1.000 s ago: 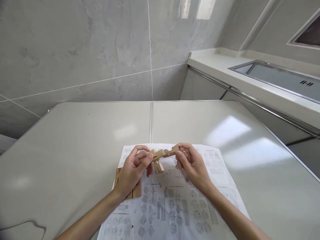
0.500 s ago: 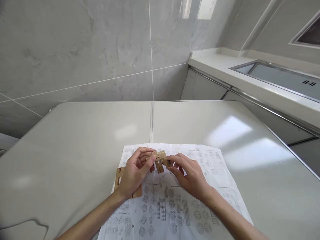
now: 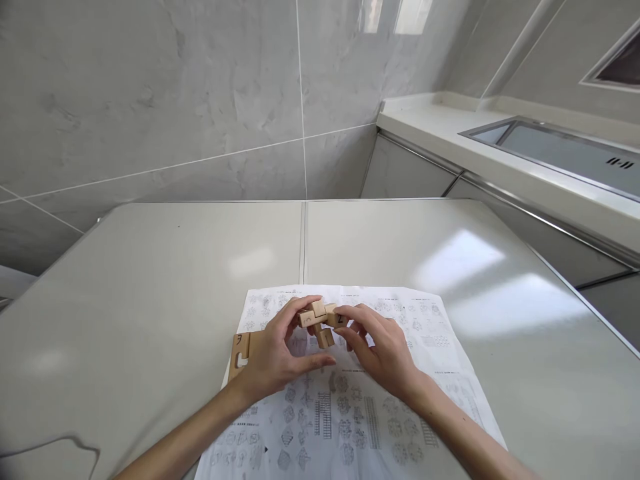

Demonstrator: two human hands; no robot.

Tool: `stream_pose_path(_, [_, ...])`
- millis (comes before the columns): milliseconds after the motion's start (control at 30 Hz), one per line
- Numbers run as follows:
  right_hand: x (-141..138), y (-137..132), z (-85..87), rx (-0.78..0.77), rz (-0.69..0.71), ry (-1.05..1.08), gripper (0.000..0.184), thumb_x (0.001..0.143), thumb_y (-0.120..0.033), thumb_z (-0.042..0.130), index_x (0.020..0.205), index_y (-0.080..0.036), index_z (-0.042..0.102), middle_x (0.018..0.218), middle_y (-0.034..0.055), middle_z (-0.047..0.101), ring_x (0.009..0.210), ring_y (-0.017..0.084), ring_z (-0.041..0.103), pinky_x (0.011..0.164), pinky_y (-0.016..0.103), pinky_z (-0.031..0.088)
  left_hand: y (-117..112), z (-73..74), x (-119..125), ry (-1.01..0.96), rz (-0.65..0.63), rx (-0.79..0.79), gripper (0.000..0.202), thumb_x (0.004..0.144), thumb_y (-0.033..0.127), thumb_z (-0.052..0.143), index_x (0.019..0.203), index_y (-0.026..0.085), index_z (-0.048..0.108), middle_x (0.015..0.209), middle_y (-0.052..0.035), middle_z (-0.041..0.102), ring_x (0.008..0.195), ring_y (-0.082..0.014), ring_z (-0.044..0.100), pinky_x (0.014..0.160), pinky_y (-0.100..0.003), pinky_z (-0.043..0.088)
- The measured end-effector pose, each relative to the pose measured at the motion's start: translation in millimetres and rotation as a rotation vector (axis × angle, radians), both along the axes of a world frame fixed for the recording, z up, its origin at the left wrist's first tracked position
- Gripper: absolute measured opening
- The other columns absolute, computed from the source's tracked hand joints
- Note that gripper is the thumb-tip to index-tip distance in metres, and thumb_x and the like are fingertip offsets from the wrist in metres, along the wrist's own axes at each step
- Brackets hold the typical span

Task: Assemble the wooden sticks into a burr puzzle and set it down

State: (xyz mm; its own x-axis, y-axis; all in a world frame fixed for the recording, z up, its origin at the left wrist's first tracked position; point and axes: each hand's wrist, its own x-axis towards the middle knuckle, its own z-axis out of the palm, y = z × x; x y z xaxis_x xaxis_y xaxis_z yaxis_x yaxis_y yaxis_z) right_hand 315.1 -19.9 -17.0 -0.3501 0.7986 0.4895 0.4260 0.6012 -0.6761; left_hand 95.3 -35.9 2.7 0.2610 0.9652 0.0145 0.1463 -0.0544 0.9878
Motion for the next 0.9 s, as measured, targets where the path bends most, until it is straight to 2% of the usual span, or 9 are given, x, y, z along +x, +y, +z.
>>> stream_pose_path(167, [1.5,-0.1,0.0,-0.079,0.021,0.020,0.015,0.107,-0.023,0.056,0.119,-0.025,0.065,0.094,0.0045,0.075,0.056,0.014,0.065,0.054,0.029,0.053,0.5,-3.7,-0.1,0.109,0.019,0.075,0.072,0.078,0.049,0.090,0.142,0.033,0.059,0.127,-0.0061,0.065,0.115,-0.0261,0.063,0.101,-0.040,0.052])
stream_pose_path(333, [2.8,0.7,0.0,-0.122,0.066,0.080,0.020,0.107,-0.021,0.055,0.123,-0.026,0.064,0.096,0.0040,0.073,0.056,0.012,0.063,0.052,0.027,0.053,0.7,-2.7,-0.4,0.160,0.009,0.109,0.072,0.079,0.053,0.089,0.142,0.035,0.059,0.124,-0.0039,0.064,0.114,-0.0246,0.062,0.098,-0.039,0.053])
stream_pose_path(600, [2.8,0.4,3.3,-0.108,0.109,0.067,0.023,0.106,-0.016,0.057,0.124,-0.027,0.064,0.079,-0.0019,0.068,0.053,0.011,0.063,0.051,0.025,0.051,1.2,-3.4,-1.5,0.179,-0.035,0.118,0.072,0.081,0.048,0.088,0.145,0.038,0.057,0.124,-0.0028,0.063,0.114,-0.0228,0.062,0.101,-0.039,0.053])
stream_pose_path(800, [2.2,-1.4,4.8,-0.127,0.159,0.075,0.023,0.106,-0.016,0.057,0.124,-0.028,0.065,0.079,-0.0027,0.070,0.053,0.011,0.063,0.054,0.025,0.052,1.6,-0.4,0.7,0.178,-0.079,0.088,0.069,0.080,0.046,0.089,0.142,0.035,0.060,0.119,-0.0028,0.068,0.107,-0.0223,0.065,0.095,-0.039,0.055])
stream_pose_path(900, [2.1,-2.0,3.6,-0.129,0.148,0.085,0.018,0.107,-0.023,0.058,0.122,-0.028,0.066,0.081,-0.0014,0.071,0.055,0.012,0.063,0.056,0.026,0.052,1.0,0.5,1.2,0.171,-0.077,0.090,0.069,0.081,0.046,0.089,0.142,0.034,0.060,0.121,-0.0029,0.071,0.107,-0.0229,0.067,0.094,-0.039,0.057])
